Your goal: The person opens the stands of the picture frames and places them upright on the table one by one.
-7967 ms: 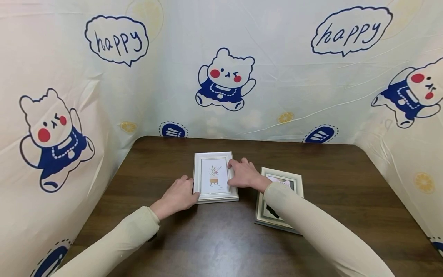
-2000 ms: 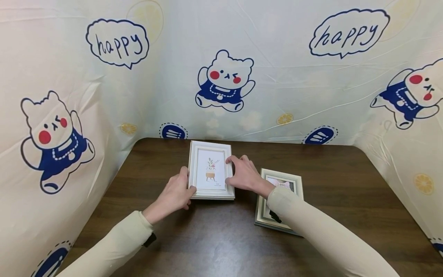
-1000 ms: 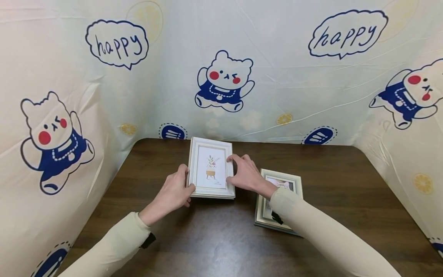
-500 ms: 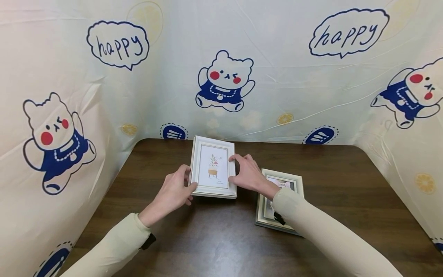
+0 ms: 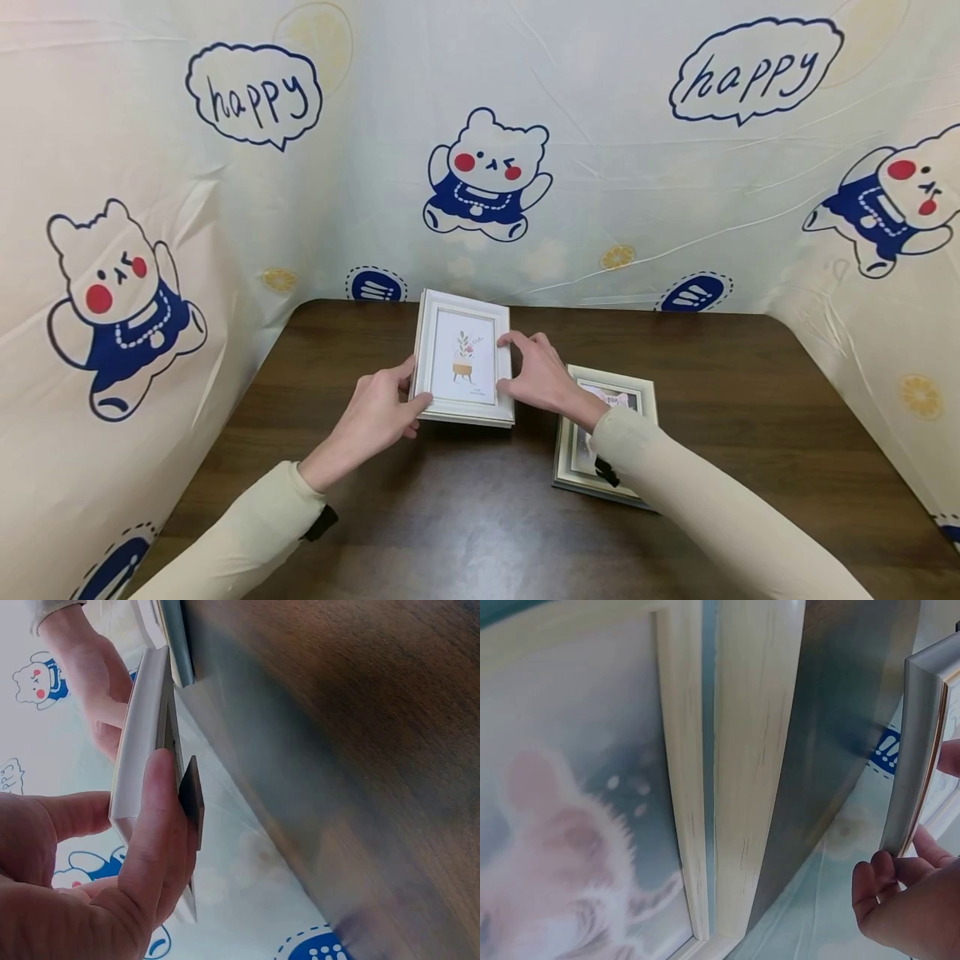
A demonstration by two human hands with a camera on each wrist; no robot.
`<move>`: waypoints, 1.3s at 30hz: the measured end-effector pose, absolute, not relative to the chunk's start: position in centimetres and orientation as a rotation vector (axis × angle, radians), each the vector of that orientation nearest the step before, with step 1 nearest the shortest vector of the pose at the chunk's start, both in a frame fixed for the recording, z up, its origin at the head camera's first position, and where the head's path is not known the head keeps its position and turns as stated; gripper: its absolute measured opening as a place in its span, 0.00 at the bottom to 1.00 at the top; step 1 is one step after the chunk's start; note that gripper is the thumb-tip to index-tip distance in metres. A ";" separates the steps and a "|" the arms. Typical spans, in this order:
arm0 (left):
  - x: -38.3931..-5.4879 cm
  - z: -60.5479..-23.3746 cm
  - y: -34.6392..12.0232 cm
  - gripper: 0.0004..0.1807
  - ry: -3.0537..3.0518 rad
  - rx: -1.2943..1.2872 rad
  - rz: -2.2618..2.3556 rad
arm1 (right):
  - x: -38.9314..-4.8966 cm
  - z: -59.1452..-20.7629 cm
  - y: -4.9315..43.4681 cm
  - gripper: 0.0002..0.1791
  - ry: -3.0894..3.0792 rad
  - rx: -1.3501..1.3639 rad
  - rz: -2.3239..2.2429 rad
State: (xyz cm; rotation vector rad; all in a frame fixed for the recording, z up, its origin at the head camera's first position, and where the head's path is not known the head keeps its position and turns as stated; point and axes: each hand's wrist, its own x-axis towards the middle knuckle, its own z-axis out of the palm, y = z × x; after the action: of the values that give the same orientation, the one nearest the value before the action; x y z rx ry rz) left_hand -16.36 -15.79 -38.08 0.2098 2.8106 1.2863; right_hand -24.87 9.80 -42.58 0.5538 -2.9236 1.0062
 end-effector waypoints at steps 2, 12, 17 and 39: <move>-16.3 -38.0 -15.8 0.38 2.810 0.208 1.293 | -24.9 -42.6 9.9 0.34 -2.916 0.564 1.011; -16.1 -37.5 -15.8 0.38 2.779 0.175 1.381 | -24.9 -42.4 10.0 0.35 -2.897 0.602 1.044; -16.0 -37.3 -15.6 0.37 2.784 0.179 1.375 | -24.8 -42.5 10.0 0.35 -2.905 0.593 1.050; -15.3 -36.8 -15.1 0.36 2.831 0.176 1.456 | -24.7 -42.5 10.3 0.35 -2.871 0.623 1.110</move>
State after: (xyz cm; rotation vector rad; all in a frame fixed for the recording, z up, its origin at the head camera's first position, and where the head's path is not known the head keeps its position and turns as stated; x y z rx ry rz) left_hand -15.34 -15.09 -36.83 0.1761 2.8308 1.4559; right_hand -24.70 10.34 -42.51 0.6230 -2.8706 1.1100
